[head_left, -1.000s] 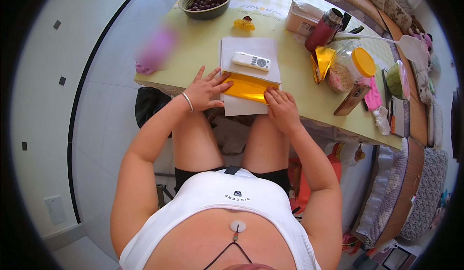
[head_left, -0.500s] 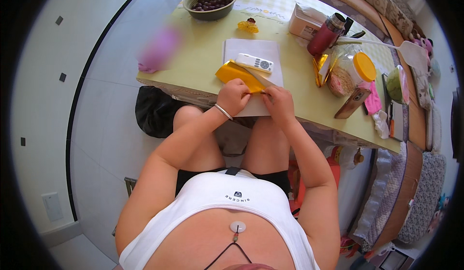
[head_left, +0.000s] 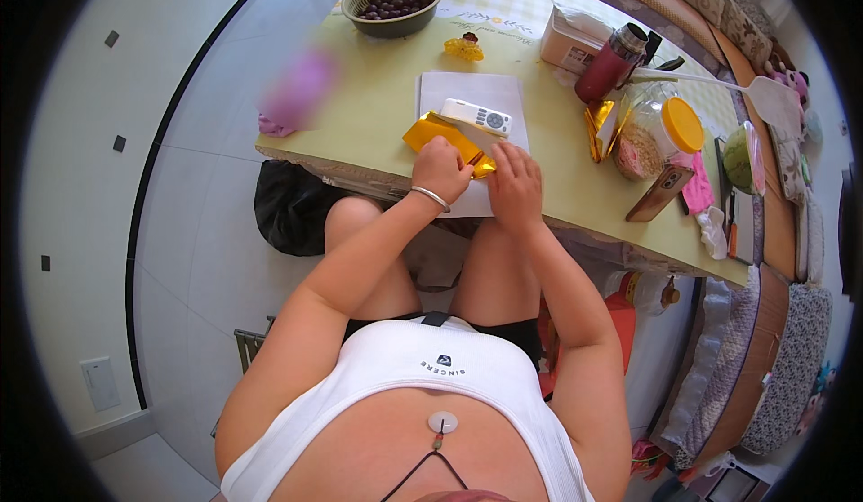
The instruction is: The person folds a sheet of yellow paper on a table, repeatedly folding and unfolding it to create creases. The person handles the paper by hand, pressing folds and adjusting edges throughout the clip.
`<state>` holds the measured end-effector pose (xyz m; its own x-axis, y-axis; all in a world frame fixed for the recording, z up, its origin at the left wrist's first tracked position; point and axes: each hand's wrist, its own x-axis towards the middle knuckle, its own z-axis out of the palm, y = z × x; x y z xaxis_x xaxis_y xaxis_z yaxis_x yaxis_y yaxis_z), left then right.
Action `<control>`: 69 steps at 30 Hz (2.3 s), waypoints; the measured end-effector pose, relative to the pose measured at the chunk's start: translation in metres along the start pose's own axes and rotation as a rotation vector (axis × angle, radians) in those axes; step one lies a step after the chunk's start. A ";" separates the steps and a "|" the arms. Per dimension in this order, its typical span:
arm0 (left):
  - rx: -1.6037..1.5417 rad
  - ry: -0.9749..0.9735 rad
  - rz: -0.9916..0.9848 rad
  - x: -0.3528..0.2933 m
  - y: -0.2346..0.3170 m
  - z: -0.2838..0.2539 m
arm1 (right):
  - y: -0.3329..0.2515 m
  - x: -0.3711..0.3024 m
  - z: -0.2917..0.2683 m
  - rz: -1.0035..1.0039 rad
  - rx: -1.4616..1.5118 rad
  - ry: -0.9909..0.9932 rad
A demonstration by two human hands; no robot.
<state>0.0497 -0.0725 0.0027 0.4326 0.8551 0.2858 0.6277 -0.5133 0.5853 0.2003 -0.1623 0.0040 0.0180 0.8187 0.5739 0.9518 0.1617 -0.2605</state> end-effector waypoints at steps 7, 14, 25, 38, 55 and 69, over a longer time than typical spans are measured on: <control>0.044 -0.001 -0.003 0.004 -0.004 0.006 | -0.017 -0.019 0.004 -0.097 0.054 -0.280; 0.133 -0.036 -0.011 0.001 0.001 -0.004 | -0.019 -0.018 0.004 -0.036 0.027 -0.369; 0.179 -0.112 0.562 0.001 -0.051 -0.092 | -0.014 -0.008 -0.016 -0.117 0.088 -0.467; 0.083 -0.180 0.861 -0.009 -0.061 -0.077 | 0.045 0.014 -0.035 -0.157 0.439 -0.648; -0.170 -0.443 0.563 0.031 -0.060 -0.066 | -0.036 0.008 -0.004 0.120 0.310 -0.058; -0.218 -0.410 0.269 0.041 -0.049 -0.038 | -0.043 0.012 0.016 0.309 0.237 -0.001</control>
<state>0.0123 -0.0097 0.0148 0.8047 0.5736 0.1531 0.3294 -0.6459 0.6886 0.1544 -0.1506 0.0095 0.2927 0.8492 0.4396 0.8044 0.0298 -0.5933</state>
